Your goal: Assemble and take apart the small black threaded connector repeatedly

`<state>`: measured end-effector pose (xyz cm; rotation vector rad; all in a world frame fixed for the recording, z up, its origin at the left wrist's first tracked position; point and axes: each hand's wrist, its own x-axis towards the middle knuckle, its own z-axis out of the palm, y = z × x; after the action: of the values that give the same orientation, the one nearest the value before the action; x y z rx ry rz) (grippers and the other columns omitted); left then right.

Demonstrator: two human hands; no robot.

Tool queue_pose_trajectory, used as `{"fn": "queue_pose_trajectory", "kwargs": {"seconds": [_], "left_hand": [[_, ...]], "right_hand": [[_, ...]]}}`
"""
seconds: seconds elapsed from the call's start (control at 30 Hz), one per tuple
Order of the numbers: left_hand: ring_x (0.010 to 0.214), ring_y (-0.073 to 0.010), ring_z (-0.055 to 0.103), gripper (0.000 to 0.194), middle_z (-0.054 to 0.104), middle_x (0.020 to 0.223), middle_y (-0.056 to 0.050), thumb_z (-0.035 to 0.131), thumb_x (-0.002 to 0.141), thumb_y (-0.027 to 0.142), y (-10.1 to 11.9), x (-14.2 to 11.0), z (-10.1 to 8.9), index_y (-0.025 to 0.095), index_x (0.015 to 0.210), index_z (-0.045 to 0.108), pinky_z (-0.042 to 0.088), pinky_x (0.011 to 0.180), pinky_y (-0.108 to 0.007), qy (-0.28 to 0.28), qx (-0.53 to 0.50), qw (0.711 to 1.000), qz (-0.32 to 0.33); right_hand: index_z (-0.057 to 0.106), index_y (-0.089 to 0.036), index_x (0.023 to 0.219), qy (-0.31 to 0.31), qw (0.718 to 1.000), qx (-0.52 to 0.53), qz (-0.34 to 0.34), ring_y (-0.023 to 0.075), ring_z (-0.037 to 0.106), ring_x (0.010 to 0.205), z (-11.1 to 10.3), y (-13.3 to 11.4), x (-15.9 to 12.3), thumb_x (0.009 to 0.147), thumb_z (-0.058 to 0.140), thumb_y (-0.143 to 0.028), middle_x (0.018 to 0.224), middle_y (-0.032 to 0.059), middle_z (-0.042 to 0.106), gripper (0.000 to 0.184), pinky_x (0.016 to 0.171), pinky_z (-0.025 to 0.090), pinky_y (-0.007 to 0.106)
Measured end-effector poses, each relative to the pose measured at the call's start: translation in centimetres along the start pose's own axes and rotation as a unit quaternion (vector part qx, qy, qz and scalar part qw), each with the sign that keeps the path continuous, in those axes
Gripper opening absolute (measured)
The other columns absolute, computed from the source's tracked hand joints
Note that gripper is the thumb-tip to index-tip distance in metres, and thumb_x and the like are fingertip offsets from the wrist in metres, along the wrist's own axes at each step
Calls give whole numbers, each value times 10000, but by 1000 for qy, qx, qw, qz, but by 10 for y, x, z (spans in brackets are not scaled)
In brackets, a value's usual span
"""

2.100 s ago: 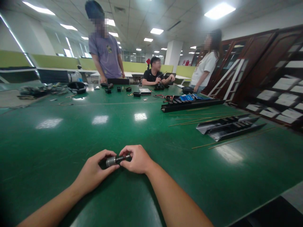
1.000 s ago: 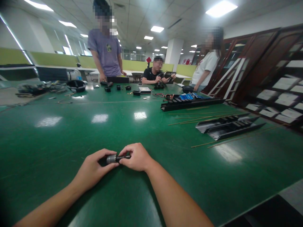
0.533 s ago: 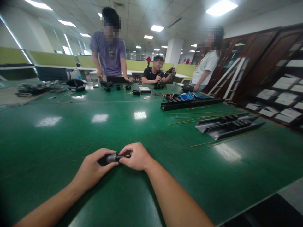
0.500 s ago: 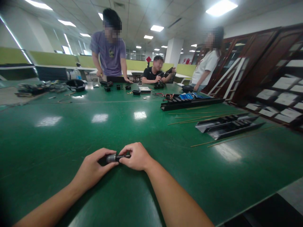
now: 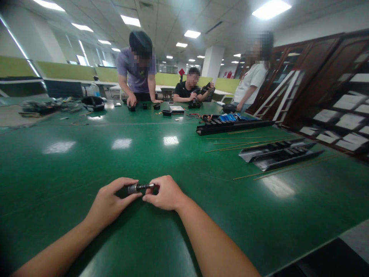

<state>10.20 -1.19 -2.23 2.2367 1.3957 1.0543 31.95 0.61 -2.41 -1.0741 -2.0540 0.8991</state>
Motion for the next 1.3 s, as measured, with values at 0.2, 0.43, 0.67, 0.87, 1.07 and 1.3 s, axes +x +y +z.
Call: {"fn": "queue_pose_trajectory", "kwargs": {"seconds": [0.2, 0.43, 0.67, 0.87, 1.07, 1.3], "left_hand": [[940, -196, 656, 271, 699, 1008, -13, 736, 803, 340, -2, 0, -1, 253, 1051, 670, 513, 859, -330, 12, -10, 1000, 21], [933, -185, 654, 270, 697, 1003, -13, 729, 818, 350, 0, -1, -2, 254, 1063, 667, 519, 846, -314, 18, -8, 999, 42], [919, -193, 655, 265, 701, 982, -13, 749, 797, 334, 0, 0, -1, 250, 1039, 679, 524, 835, -324, 18, -2, 999, 37], [920, -196, 650, 264, 695, 979, -19, 748, 798, 335, -1, -1, -2, 251, 1039, 684, 526, 835, -330, 19, 5, 999, 39], [969, -200, 637, 252, 684, 1020, -29, 723, 821, 314, -3, -1, -1, 252, 1062, 678, 518, 875, -341, 15, 12, 999, 50], [959, -197, 637, 253, 684, 1008, -24, 716, 826, 346, -4, -2, 1, 256, 1058, 673, 516, 868, -334, 20, 27, 998, 56]], "right_hand": [[663, -142, 677, 11, 1000, 17, -9, 80, 408, 517, -2, -5, 0, 776, 718, -426, 548, -52, 482, 306, 489, 267, 212], [713, -142, 720, 30, 999, 20, -22, 100, 484, 568, -1, -1, 2, 868, 624, -436, 613, -18, 580, 341, 546, 336, 220], [767, -152, 821, 37, 998, -3, -46, 119, 568, 620, -1, 1, 1, 862, 637, -341, 698, 15, 679, 233, 577, 375, 223], [782, -164, 867, 47, 996, -18, -67, 125, 595, 651, -1, 0, 1, 831, 675, -304, 721, 22, 693, 180, 595, 387, 223], [785, -164, 866, 43, 997, -26, -54, 122, 580, 611, -1, -1, 1, 810, 705, -392, 710, 28, 698, 248, 561, 373, 225], [785, -161, 848, 61, 996, -23, -60, 115, 576, 603, -1, -2, 1, 824, 689, -334, 710, 27, 711, 200, 561, 375, 221]]}}
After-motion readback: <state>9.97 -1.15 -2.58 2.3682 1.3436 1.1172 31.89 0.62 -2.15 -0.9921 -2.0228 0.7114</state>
